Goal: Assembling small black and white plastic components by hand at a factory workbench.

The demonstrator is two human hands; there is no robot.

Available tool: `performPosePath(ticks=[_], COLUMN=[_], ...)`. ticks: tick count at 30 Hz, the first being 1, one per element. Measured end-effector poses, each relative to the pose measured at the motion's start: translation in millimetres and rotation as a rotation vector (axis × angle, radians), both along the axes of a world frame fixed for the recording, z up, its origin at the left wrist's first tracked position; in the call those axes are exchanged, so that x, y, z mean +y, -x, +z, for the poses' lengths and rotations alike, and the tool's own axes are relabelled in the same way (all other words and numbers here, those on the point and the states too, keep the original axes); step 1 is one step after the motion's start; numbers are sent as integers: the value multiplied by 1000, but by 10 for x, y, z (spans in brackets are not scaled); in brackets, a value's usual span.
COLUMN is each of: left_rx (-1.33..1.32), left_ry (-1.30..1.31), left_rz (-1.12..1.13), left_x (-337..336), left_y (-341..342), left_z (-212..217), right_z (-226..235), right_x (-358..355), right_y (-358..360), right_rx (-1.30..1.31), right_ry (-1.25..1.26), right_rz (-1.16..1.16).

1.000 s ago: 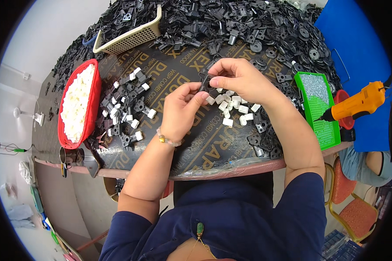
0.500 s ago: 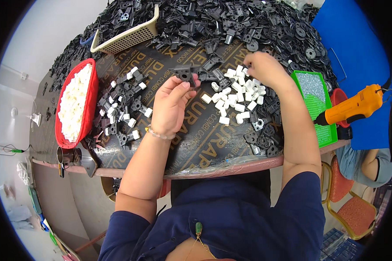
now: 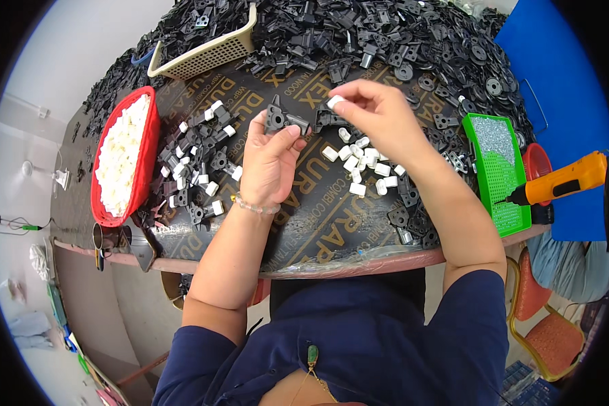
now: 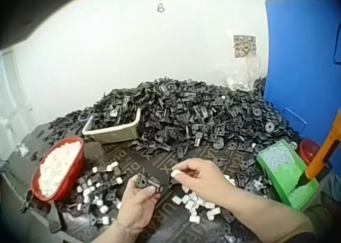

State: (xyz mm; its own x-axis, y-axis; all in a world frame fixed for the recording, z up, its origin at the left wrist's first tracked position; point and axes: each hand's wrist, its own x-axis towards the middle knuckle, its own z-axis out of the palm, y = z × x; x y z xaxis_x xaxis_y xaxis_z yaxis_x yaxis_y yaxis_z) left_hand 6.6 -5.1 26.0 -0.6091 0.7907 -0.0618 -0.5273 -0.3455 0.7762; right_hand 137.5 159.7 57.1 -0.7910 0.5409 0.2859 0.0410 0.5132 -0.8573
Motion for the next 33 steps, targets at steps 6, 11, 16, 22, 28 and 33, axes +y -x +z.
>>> performPosePath(ticks=[6,11,16,22,28,33], left_rx=[21,193,266,-130,-502,-473], left_ry=[-54,-48,-36,-127,-193,-359], left_rz=[45,169,148,-370,-229,-168], left_x=[-11,12,-32,-78,-8,-19], left_y=[-11,-100,-29,-83,140,258], left_z=[-11,41,39,111,-256,-552], right_z=[-42,-130,-124,87,355,306], right_x=[-287,-345,-278,-227,-584,-982], right_y=[58,84,93,103,479,1238], right_rx=[95,118,22,147,17,7], right_ry=[725,876,831,466,46,-299], right_rz=[226,202,273,551,394,433])
